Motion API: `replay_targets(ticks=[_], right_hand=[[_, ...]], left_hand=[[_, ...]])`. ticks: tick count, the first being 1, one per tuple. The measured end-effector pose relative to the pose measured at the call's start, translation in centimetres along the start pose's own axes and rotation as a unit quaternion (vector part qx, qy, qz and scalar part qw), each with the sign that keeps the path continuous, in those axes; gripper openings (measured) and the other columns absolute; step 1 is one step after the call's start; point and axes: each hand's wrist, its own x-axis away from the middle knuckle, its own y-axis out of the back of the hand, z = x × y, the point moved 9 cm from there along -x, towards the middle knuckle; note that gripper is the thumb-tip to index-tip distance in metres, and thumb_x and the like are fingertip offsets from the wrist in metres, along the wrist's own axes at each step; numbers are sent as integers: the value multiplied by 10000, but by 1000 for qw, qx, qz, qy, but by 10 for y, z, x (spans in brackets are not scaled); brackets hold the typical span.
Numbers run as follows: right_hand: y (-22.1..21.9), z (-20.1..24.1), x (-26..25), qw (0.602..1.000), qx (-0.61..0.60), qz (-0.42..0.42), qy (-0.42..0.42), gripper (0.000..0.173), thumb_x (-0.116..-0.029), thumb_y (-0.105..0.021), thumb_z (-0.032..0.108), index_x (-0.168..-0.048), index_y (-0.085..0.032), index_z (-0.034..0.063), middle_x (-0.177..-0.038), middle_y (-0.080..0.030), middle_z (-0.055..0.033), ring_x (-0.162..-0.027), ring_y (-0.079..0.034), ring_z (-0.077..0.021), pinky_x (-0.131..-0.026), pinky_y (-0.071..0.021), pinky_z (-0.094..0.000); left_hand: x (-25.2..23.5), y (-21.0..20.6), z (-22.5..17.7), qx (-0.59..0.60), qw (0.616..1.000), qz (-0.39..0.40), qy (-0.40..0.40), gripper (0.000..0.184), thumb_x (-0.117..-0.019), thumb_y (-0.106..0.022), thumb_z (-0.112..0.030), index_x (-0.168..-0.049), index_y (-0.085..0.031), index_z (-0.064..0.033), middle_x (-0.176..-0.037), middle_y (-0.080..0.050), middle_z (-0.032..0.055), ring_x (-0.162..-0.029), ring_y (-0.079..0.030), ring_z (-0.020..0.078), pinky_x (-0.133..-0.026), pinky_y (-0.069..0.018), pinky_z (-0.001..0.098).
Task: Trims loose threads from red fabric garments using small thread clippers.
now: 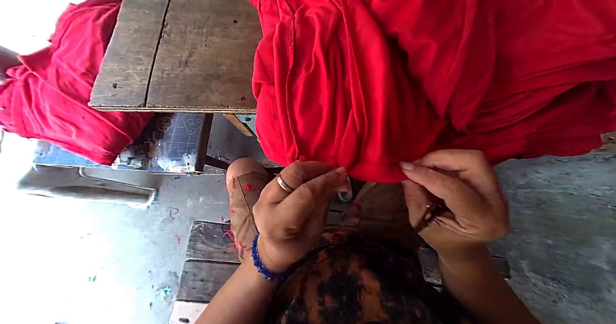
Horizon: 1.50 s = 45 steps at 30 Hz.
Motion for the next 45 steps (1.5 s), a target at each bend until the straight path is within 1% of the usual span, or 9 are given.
replay_targets(ticks=[6, 9, 13, 19, 23, 26, 29, 35, 45], right_hand=[[14, 0, 4, 999, -1, -49, 5, 52, -979, -673, 89, -1016, -690, 56, -1024, -625, -26, -945, -611, -28, -824, -515, -148], [19, -3, 3, 998, -15, -65, -17, 52, -980, -669, 97, -1017, -685, 64, -1034, -622, -5, -961, -611, -16, -826, -515, -141], [22, -2, -1, 997, -16, -68, -24, 51, -979, -668, 94, -1017, -678, 60, -1031, -612, -4, -970, -606, -13, -831, -515, -139], [22, 7, -21, 999, -11, -31, 14, 69, -1009, -634, 90, -1022, -679, 40, -1238, -660, -81, -1181, -641, -129, -979, -559, -259], [15, -5, -56, 999, -32, 17, 9, 154, -1057, -550, 105, -1006, -637, -12, -912, -634, -28, -852, -606, 11, -759, -506, -129], [-4, -24, -82, 993, -104, 50, -16, 153, -1041, -527, 56, -989, -619, -56, -845, -585, 4, -752, -521, 81, -679, -443, -66], [-25, -53, -94, 974, -205, 54, -79, 86, -1008, -556, 18, -979, -632, -6, -852, -611, 61, -753, -540, 91, -686, -457, -79], [-33, -73, -92, 946, -286, 44, -146, 109, -984, -570, -28, -1000, -618, 69, -854, -620, 107, -768, -583, 63, -707, -495, -102], [-43, -66, -90, 962, -210, 99, -145, 63, -975, -639, 54, -1009, -624, 3, -815, -608, 45, -707, -548, 49, -635, -461, -96]], left_hand=[[12, 4, 16, 207, 958, -59, 189, 188, -1101, -474, -262, -1067, -635, -169, -883, -681, -51, -720, -677, 50, -630, -596, 212], [18, 9, 9, 154, 974, -61, 153, 300, -1105, -417, -405, -989, -603, -200, -816, -628, -85, -697, -625, 8, -605, -542, 172], [6, -11, -13, -73, 996, -28, 39, 411, -871, -806, -445, -1055, -520, -216, -1057, -492, -66, -929, -525, -10, -787, -444, 132], [-35, -29, -18, -81, 996, 9, 28, 127, -924, -680, -30, -1022, -745, 19, -963, -653, 104, -916, -599, 128, -788, -493, 211], [-41, -32, -1, 173, 974, 42, 142, 96, -1002, -613, -17, -1016, -700, 21, -1138, -681, 79, -884, -699, 68, -724, -621, 212], [-37, -42, 18, 320, 911, 45, 255, 105, -1026, -581, -35, -1072, -674, -48, -887, -708, -7, -624, -665, 41, -534, -592, 196], [-33, -46, 37, 401, 861, 23, 313, 216, -1019, -562, 6, -1199, -667, -53, -878, -716, 19, -627, -656, 42, -542, -569, 182], [-23, -45, 48, 358, 877, -17, 319, 105, -1021, -598, -43, -1058, -695, -61, -821, -720, 16, -619, -692, 73, -558, -614, 230], [-24, -53, 37, 423, 858, -11, 292, 238, -1136, -316, -250, -1068, -523, -153, -884, -710, 6, -711, -727, 108, -613, -632, 262]])
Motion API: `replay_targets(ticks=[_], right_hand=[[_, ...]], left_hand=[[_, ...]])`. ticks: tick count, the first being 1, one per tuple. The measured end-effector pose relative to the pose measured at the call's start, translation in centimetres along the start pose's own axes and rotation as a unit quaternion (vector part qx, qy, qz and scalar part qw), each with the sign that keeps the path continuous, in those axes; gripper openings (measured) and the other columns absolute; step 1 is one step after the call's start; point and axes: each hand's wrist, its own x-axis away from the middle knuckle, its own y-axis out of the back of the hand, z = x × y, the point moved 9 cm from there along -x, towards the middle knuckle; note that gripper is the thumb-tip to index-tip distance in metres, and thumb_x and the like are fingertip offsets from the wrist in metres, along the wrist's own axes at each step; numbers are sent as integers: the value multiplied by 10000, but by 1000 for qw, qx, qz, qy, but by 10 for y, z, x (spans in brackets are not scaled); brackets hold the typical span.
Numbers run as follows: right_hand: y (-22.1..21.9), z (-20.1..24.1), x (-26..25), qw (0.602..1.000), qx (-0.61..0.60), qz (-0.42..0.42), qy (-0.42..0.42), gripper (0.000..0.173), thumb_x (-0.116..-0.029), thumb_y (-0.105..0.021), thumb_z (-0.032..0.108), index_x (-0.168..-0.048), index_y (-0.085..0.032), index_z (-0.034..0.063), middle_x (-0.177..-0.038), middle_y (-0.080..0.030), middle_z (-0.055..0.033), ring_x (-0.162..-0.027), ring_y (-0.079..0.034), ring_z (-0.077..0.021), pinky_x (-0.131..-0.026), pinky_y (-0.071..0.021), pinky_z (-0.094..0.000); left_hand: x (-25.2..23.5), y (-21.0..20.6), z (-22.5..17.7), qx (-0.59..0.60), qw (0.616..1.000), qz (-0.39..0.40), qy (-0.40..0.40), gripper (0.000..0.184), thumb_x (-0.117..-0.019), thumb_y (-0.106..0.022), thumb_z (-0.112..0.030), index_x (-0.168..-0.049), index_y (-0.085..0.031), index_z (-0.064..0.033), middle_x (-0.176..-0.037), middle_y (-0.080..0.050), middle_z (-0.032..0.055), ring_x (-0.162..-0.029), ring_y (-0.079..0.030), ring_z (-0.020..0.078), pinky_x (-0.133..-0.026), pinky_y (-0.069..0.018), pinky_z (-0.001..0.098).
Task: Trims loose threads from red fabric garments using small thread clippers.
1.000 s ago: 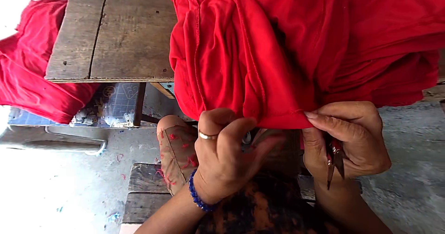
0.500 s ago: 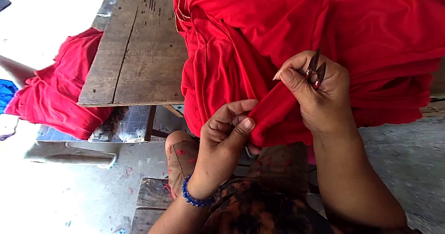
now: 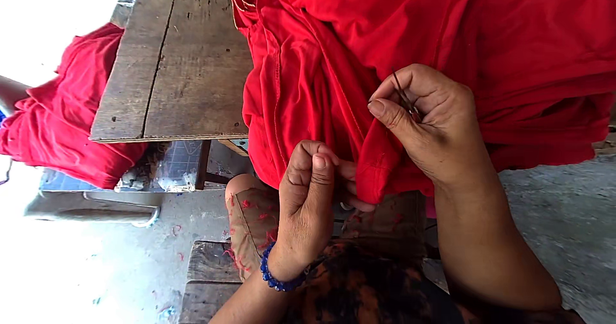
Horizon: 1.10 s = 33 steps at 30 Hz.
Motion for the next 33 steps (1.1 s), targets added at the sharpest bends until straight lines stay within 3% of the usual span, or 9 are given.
replay_targets(ticks=[2, 3, 5, 7, 10, 15, 21, 28, 33], right_hand=[[7, 6, 4, 1000, -14, -9, 7, 148, -983, -655, 88, -1083, -623, -17, -950, -629, 13, -811, -605, 25, -708, -528, -116], [12, 11, 8, 1000, -22, -16, 7, 191, -985, -657, 100, -1124, -615, -24, -1019, -613, -2, -839, -613, 13, -716, -548, -122], [23, 24, 17, 999, -20, -36, 2, 251, -987, -659, 119, -1186, -576, -8, -1039, -593, 5, -752, -582, 23, -620, -519, -101], [31, 36, 30, 999, -13, -44, 1, 279, -993, -646, 158, -1224, -552, 32, -1009, -571, 55, -710, -526, 48, -584, -463, -82], [37, 45, 55, 999, 7, -42, -11, 258, -1003, -635, 255, -1178, -590, 71, -965, -548, 92, -740, -496, 50, -619, -427, -103], [29, 50, 99, 991, 124, -44, -34, 241, -1009, -670, 258, -1069, -650, 26, -893, -625, 42, -800, -574, 71, -708, -499, -83], [22, 60, 109, 959, 276, -68, -10, 300, -991, -695, 311, -920, -711, 20, -754, -658, -37, -710, -588, -20, -640, -450, -162], [18, 71, 109, 951, 301, -62, 8, 289, -990, -693, 289, -911, -715, 12, -752, -672, -64, -707, -602, -46, -634, -453, -173], [16, 75, 111, 950, 306, -58, 10, 287, -988, -692, 283, -904, -717, 10, -744, -670, -68, -697, -593, -47, -626, -438, -173]], left_hand=[[3, -5, 0, 26, 999, 22, -6, 210, -1112, -401, -330, -1134, -538, -172, -978, -727, 14, -797, -746, 122, -678, -648, 283], [4, -7, 0, 28, 999, 33, -13, 166, -1081, -509, -311, -1182, -543, -184, -1026, -732, 9, -838, -748, 117, -708, -648, 282], [6, -11, 0, 36, 998, 38, -29, 325, -962, -717, -123, -1251, -571, -148, -1083, -743, 23, -882, -742, 106, -743, -641, 275], [8, -11, 0, -3, 999, 8, -42, 358, -898, -754, -6, -1233, -662, -95, -1024, -755, 11, -837, -733, 86, -729, -641, 269], [9, -10, 4, -30, 998, -32, -41, 176, -952, -690, -4, -1114, -735, -57, -901, -762, 21, -749, -742, 104, -684, -653, 289], [12, -14, 3, -17, 998, -27, -45, 103, -1048, -569, -94, -1103, -657, -100, -906, -710, -1, -764, -727, 99, -708, -653, 299], [19, -18, -9, -83, 990, 10, -111, 97, -1083, -515, -187, -1100, -609, -166, -961, -665, -50, -853, -704, 70, -753, -644, 294], [24, -16, -23, -189, 964, 2, -188, 91, -1092, -484, -188, -1112, -573, -181, -1004, -639, -108, -970, -647, -12, -891, -572, 228], [28, -21, -29, -247, 943, 11, -221, 90, -1096, -466, -184, -1109, -547, -145, -1020, -645, -73, -963, -649, -16, -843, -563, 188]])
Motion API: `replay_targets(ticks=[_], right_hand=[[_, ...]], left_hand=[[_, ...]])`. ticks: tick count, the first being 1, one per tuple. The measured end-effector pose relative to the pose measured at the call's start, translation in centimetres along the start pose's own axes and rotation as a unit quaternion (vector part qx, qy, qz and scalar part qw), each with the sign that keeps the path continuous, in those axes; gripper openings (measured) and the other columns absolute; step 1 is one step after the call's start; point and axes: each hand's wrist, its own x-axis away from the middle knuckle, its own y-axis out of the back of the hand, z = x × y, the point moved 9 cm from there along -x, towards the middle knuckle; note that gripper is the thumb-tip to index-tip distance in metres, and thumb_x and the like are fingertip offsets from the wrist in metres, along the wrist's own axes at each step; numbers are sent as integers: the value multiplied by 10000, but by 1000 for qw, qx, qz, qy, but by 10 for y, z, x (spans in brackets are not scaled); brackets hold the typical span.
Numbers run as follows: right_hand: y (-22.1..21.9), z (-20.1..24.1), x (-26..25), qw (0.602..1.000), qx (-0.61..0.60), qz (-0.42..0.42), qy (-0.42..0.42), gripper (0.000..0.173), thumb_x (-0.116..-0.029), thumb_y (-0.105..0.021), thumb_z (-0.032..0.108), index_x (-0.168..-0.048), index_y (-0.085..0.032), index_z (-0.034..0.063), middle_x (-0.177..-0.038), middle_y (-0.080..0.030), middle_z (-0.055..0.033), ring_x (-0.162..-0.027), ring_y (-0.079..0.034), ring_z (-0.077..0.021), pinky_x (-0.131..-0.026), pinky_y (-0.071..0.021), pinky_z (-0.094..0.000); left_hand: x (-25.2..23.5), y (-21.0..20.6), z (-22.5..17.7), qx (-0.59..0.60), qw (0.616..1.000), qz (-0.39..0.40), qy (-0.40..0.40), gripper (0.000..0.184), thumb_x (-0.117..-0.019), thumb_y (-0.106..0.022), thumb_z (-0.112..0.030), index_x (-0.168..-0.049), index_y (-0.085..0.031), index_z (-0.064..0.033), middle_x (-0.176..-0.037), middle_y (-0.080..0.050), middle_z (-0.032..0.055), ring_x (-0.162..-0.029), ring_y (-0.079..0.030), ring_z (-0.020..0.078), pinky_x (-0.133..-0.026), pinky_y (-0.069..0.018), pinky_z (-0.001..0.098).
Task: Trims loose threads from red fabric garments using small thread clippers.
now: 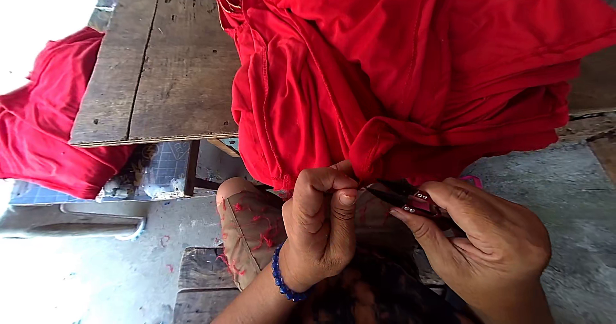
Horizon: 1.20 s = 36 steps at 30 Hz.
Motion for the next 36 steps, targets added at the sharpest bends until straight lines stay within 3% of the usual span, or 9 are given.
replay_targets(ticks=[7, 17, 20, 23, 27, 30, 31, 34, 36], right_hand=[[-7, 9, -7, 999, 35, -12, 19, 286, -1000, -672, 273, -900, -707, 7, -710, -621, -66, -659, -559, -83, -597, -407, -205], [-10, -3, -17, 999, -42, -26, 9, 229, -1010, -654, 206, -899, -693, 10, -723, -611, -34, -683, -558, -35, -616, -427, -170], [-10, -19, -25, 992, -120, -30, -30, 214, -961, -702, 187, -1077, -647, 16, -825, -638, 44, -711, -550, 80, -637, -466, -75], [-22, -39, -40, 984, -167, 7, -62, 486, -946, -732, 188, -1359, -583, -19, -881, -679, 32, -693, -567, 61, -620, -492, -102], [-48, -59, -54, 967, -232, 36, -103, 59, -944, -698, 101, -945, -687, 42, -744, -611, 75, -603, -514, 84, -534, -424, -64], [-50, -62, -59, 956, -270, 31, -109, 42, -955, -682, 85, -920, -674, 63, -724, -588, 86, -595, -513, 68, -531, -426, -71], [-49, -62, -59, 954, -277, 27, -111, 36, -956, -683, 84, -924, -676, 68, -732, -594, 88, -603, -522, 67, -537, -435, -73], [-48, -63, -59, 950, -288, 21, -116, 39, -954, -681, 79, -917, -669, 75, -724, -586, 90, -588, -511, 66, -521, -426, -72], [-47, -62, -60, 953, -281, 22, -110, 43, -953, -686, 83, -921, -662, 66, -711, -579, 87, -576, -503, 69, -509, -417, -67]], left_hand=[[4, -3, -4, -56, 998, 15, -31, 90, -1094, -463, -179, -1080, -521, -112, -1056, -642, -24, -1020, -668, 15, -888, -582, 213], [4, 10, 8, -47, 999, -13, 2, 132, -1117, -405, -249, -1096, -506, -167, -1018, -648, -49, -960, -675, 21, -783, -585, 197], [2, 17, 14, 32, 998, -43, 31, 177, -1126, -365, -298, -1096, -526, -230, -1037, -675, -90, -976, -686, 39, -802, -588, 223], [2, 22, 24, 100, 990, -69, 78, 193, -1124, -347, -343, -1084, -512, -253, -1017, -683, -82, -929, -698, 55, -762, -596, 228], [5, 38, 42, 80, 981, -107, 144, 259, -1131, -302, -341, -1078, -530, -230, -983, -695, -76, -815, -690, 45, -683, -589, 215], [3, 57, 34, -128, 980, -117, 99, 320, -1125, -339, -260, -1111, -631, -129, -1107, -659, -55, -881, -660, 17, -731, -580, 211], [1, 58, 24, -192, 974, -105, 63, 302, -1111, -405, -291, -1101, -647, -110, -1179, -612, -30, -988, -596, 29, -828, -483, 236], [-13, 43, -8, -331, 941, -53, -49, 319, -1026, -604, -404, -1172, -675, -128, -1167, -555, -21, -988, -540, 2, -853, -446, 171], [-25, 24, -16, -351, 933, -13, -71, 308, -964, -701, -398, -1095, -719, -119, -1080, -610, -2, -1011, -523, 83, -936, -343, 318]])
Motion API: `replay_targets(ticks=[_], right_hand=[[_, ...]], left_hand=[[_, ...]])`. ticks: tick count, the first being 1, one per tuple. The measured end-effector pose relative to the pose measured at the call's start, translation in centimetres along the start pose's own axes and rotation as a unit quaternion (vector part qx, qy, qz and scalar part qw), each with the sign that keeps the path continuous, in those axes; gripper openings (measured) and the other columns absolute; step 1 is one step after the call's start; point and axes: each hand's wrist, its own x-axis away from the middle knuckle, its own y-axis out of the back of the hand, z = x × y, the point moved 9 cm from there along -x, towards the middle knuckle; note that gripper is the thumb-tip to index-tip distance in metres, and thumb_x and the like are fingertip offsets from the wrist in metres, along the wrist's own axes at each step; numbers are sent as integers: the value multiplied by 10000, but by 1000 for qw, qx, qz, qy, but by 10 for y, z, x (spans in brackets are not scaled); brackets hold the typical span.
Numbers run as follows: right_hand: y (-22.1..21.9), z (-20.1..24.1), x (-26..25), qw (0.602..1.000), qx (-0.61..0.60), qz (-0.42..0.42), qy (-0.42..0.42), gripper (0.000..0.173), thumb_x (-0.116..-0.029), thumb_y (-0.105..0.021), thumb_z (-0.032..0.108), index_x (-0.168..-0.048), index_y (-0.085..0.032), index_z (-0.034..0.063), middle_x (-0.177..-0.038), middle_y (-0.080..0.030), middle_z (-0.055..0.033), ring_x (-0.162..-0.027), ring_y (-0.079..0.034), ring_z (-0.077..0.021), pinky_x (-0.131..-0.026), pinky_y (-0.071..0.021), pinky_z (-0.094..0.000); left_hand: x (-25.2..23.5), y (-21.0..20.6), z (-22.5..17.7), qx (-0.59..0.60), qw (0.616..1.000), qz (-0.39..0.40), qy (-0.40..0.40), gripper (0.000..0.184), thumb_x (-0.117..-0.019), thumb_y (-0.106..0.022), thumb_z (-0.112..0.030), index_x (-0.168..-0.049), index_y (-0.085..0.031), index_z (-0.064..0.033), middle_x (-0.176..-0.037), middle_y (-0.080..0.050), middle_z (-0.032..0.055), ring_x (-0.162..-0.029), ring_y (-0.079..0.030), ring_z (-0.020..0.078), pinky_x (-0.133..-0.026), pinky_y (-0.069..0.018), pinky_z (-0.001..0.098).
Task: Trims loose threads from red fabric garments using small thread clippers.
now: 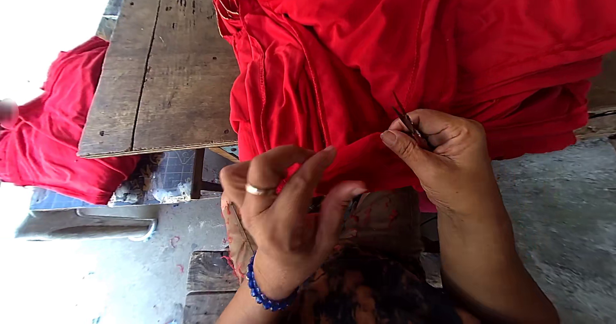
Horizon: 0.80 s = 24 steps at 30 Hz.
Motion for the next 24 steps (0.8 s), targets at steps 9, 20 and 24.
replay_targets(ticks=[9, 20, 24], right_hand=[[10, -2, 0, 999, -43, -19, 25, 29, -958, -654, 43, -933, -655, 57, -736, -576, 87, -602, -519, 64, -531, -442, -77], [17, 4, 10, 993, -100, -3, 69, 28, -986, -657, 116, -984, -679, 132, -810, -601, 139, -646, -515, 82, -564, -442, -84], [13, 27, 35, 978, -174, 96, 65, 213, -1066, -569, 251, -1238, -674, 183, -871, -672, 129, -719, -591, 75, -645, -502, -96]], left_hand=[[1, -8, 53, 216, 956, 16, 197, 133, -1057, -555, -137, -1020, -683, -129, -923, -690, -95, -855, -664, 14, -798, -566, 216], [9, -15, 11, 111, 985, 101, 85, 210, -953, -709, -188, -1086, -706, -26, -924, -666, 16, -754, -562, 30, -647, -455, 177], [19, 7, -3, 126, 991, 7, 46, 62, -963, -694, -152, -979, -642, -123, -828, -659, -48, -758, -628, 13, -697, -538, 167]])
